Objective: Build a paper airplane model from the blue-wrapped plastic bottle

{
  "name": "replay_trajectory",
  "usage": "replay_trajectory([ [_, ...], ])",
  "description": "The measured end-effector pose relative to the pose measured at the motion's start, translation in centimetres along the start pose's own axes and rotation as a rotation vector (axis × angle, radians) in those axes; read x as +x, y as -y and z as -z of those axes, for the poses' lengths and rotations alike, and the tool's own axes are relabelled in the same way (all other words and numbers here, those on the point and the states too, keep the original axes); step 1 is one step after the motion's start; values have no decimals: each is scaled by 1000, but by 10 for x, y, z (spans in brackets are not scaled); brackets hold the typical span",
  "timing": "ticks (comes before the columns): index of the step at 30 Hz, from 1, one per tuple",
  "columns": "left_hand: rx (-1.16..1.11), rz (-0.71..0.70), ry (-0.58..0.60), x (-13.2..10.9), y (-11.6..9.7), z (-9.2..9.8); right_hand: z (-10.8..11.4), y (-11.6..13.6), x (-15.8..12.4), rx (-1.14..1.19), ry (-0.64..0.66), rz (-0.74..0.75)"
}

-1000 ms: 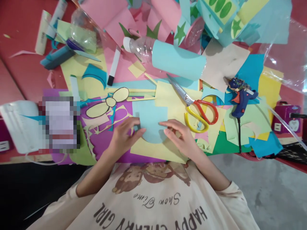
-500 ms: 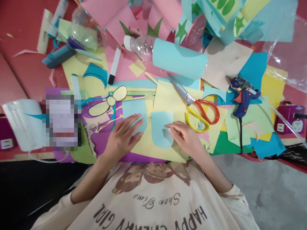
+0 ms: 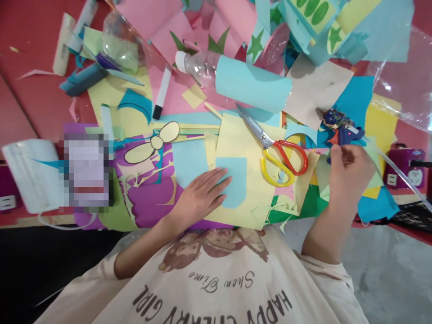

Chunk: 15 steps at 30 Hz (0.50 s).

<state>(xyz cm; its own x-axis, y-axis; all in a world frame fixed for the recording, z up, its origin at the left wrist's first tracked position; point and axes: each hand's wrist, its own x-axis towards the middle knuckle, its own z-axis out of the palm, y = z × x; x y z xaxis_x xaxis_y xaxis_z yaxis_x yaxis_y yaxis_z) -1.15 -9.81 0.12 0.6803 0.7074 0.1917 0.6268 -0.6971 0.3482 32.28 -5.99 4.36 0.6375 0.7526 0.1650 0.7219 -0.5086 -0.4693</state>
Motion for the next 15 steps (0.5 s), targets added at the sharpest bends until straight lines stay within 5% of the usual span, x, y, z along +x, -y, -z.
replay_trajectory([
  [7,39,7,-48,1,0,-5,-3,-27,25,-49,72,-155],
  [15,59,2,-24,1,1,-3,-8,-16,34,107,28,-182],
])
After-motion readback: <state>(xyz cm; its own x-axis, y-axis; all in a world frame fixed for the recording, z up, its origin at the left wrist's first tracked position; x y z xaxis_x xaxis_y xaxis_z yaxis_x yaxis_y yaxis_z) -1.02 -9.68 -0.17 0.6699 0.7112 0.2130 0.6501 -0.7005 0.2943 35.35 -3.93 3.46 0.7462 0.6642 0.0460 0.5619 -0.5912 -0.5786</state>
